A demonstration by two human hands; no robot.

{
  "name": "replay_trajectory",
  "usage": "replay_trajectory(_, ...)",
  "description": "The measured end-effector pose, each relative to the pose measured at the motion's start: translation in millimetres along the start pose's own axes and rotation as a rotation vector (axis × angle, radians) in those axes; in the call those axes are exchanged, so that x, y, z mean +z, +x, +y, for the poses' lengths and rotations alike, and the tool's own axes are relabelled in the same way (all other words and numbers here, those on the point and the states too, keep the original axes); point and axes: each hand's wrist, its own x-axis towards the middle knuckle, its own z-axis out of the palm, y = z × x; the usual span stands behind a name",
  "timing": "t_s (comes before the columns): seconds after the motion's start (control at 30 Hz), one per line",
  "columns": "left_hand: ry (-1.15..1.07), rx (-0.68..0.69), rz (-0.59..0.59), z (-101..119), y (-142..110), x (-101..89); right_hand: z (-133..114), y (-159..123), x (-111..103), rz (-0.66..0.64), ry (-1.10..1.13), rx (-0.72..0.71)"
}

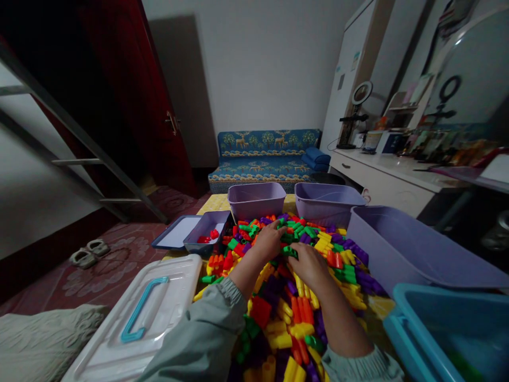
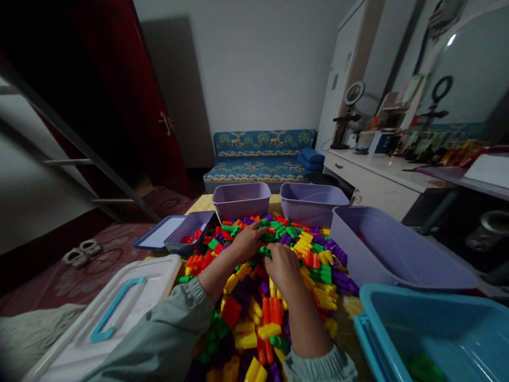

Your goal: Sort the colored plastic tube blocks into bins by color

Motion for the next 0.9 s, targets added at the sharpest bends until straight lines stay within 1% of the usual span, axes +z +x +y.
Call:
replay_trajectory(0.07, 0.062, -0.03, -0.042, -0.5, 1.9, 2.4, 3.8, 0.0, -3.0, -0.012, 0.034, 0.029)
replay_trajectory(0.1, 0.076, -0.051, -0.038, -0.2, 0.9, 2.5, 5.3, 0.0, -4.3, -0.014, 0.056, 0.046)
replay_trajectory(0.17, 0.047, -0.076, 0.007, 1.4, -4.6, 0.6, 7.3, 0.6, -6.1, -0.002, 0.118, 0.082)
replay_trajectory(0.23, -0.083, -0.093, 0.112, 3.9, -13.8, -3.0, 7.4, 1.9, -6.8, 0.039, 0.227, 0.11)
replay_trajectory(0.3, -0.32, -0.143, 0.272, 6.8, -25.8, -6.5, 5.2, 3.4, -6.7, 0.123, 0.418, 0.107)
replay_trajectory(0.37, -0.648, -0.24, 0.427, 9.6, -39.1, -8.9, 0.3, 3.9, -6.5, 0.199, 0.697, 0.069)
replay_trajectory(0.4, -0.835, -0.297, 0.472, 10.8, -45.8, -9.6, -3.3, 3.2, -6.6, 0.207, 0.852, 0.052)
replay_trajectory(0.43, -1.021, -0.35, 0.489, 11.9, -52.2, -10.2, -7.5, 1.9, -7.0, 0.187, 1.003, 0.038)
replay_trajectory(0.47, -1.19, -0.395, 0.483, 12.7, -58.2, -10.6, -12.1, 0.0, -7.6, 0.137, 1.136, 0.025)
replay_trajectory(0.53, -1.428, -0.441, 0.436, 13.3, -68.2, -11.6, -21.2, -5.5, -9.6, -0.011, 1.293, 0.007)
replay_trajectory(0.57, -1.485, -0.442, 0.412, 13.1, -72.0, -12.2, -25.1, -8.5, -10.6, -0.089, 1.308, -0.004)
replay_trajectory(0.63, -1.498, -0.418, 0.389, 11.9, -77.1, -13.4, -30.7, -13.9, -11.6, -0.21, 1.241, -0.023)
replay_trajectory(0.7, -1.451, -0.396, 0.377, 10.4, -79.2, -13.6, -33.1, -16.9, -10.3, -0.251, 1.133, -0.025)
replay_trajectory(0.8, -1.384, -0.38, 0.374, 9.4, -78.5, -10.2, -33.8, -16.2, -3.8, -0.204, 1.028, -0.008)
replay_trajectory(0.9, -1.369, -0.362, 0.408, 10.6, -76.0, -4.1, -35.1, -12.6, 4.2, -0.114, 1.001, 0.018)
